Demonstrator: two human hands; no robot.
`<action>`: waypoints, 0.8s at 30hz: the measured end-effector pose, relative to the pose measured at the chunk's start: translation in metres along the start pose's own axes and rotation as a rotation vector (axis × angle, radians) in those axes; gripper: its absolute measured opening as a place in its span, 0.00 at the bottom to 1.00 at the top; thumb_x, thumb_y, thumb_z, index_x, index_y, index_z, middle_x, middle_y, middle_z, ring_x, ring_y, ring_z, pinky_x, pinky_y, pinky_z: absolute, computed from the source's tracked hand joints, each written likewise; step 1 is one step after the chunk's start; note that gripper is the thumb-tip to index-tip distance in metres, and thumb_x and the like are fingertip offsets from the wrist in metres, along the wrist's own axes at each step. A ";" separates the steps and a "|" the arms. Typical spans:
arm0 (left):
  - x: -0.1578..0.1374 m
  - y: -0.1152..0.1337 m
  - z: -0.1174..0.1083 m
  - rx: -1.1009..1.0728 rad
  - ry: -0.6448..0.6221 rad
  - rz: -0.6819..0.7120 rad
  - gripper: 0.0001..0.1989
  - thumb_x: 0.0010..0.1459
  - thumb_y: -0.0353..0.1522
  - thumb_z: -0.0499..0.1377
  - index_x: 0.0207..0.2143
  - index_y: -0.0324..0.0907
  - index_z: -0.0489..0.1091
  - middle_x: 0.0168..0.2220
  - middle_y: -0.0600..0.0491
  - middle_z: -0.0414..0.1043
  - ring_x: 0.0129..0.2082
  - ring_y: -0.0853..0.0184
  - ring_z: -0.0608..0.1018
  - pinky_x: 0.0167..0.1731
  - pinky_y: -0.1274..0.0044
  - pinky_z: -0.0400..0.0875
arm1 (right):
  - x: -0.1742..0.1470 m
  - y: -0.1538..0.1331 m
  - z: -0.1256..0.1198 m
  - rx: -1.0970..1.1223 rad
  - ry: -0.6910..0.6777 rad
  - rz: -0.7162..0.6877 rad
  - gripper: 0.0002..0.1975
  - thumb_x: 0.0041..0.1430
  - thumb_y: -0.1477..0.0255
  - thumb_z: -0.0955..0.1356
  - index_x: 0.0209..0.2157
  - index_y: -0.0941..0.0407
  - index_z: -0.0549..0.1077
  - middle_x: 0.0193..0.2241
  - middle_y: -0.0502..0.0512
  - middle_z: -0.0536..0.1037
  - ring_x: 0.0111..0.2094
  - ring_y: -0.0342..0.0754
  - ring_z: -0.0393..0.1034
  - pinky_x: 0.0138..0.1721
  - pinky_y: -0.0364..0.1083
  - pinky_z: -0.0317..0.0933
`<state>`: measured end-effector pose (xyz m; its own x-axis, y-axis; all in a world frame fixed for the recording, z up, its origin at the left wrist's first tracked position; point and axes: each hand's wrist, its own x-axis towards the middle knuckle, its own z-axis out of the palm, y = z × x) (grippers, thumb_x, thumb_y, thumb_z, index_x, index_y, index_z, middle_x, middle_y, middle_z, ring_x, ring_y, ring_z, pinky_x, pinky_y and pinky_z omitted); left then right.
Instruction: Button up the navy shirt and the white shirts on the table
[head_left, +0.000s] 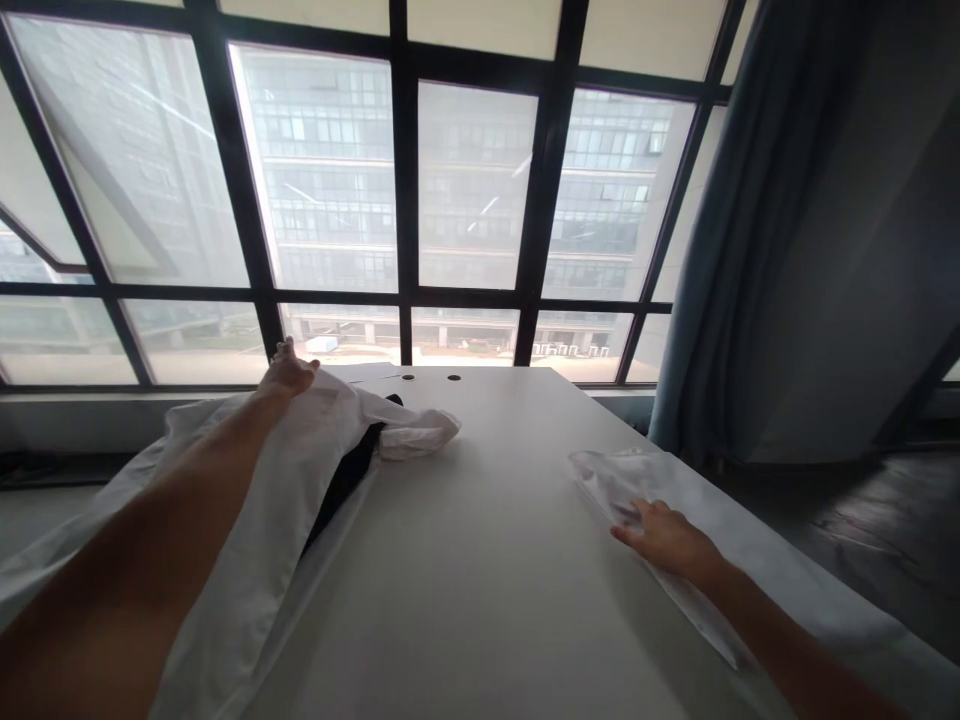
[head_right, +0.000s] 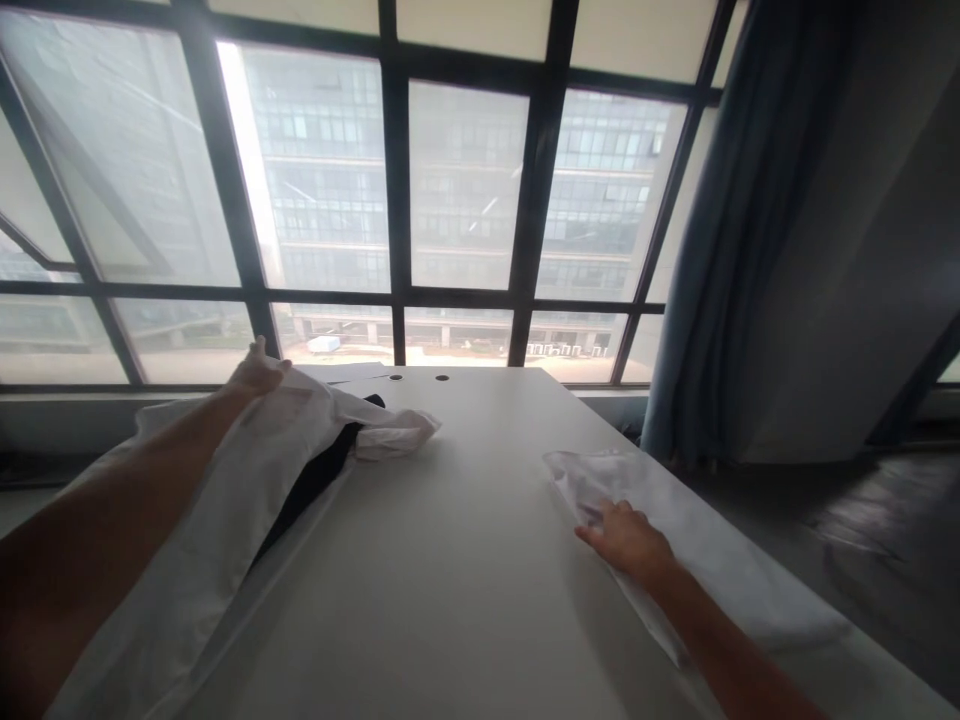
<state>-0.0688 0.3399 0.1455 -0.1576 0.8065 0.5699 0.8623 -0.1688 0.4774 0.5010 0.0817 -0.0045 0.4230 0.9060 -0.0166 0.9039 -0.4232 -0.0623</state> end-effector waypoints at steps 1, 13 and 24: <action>-0.006 -0.001 0.003 0.037 -0.057 0.020 0.34 0.61 0.33 0.60 0.63 0.23 0.52 0.65 0.28 0.50 0.63 0.45 0.58 0.58 0.54 0.54 | -0.006 -0.002 0.000 -0.028 0.006 -0.021 0.26 0.61 0.59 0.64 0.55 0.59 0.70 0.52 0.68 0.72 0.52 0.64 0.68 0.46 0.55 0.64; -0.182 0.000 -0.007 -0.093 -0.588 0.082 0.22 0.39 0.29 0.72 0.39 0.33 0.75 0.52 0.36 0.73 0.59 0.43 0.63 0.58 0.56 0.46 | -0.066 -0.027 -0.087 0.083 0.497 -0.036 0.14 0.66 0.70 0.58 0.40 0.60 0.73 0.34 0.65 0.78 0.35 0.57 0.74 0.31 0.47 0.57; -0.322 0.074 -0.030 -0.664 -0.567 0.083 0.24 0.54 0.52 0.58 0.35 0.40 0.74 0.36 0.46 0.76 0.37 0.57 0.76 0.38 0.73 0.68 | -0.154 -0.087 -0.088 0.738 0.118 -0.706 0.18 0.66 0.61 0.63 0.46 0.59 0.74 0.41 0.62 0.79 0.40 0.52 0.75 0.41 0.49 0.67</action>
<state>0.0313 0.0504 0.0177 0.3080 0.9074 0.2859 0.3747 -0.3919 0.8402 0.3630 -0.0224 0.0912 -0.1501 0.9219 0.3571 0.7013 0.3539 -0.6188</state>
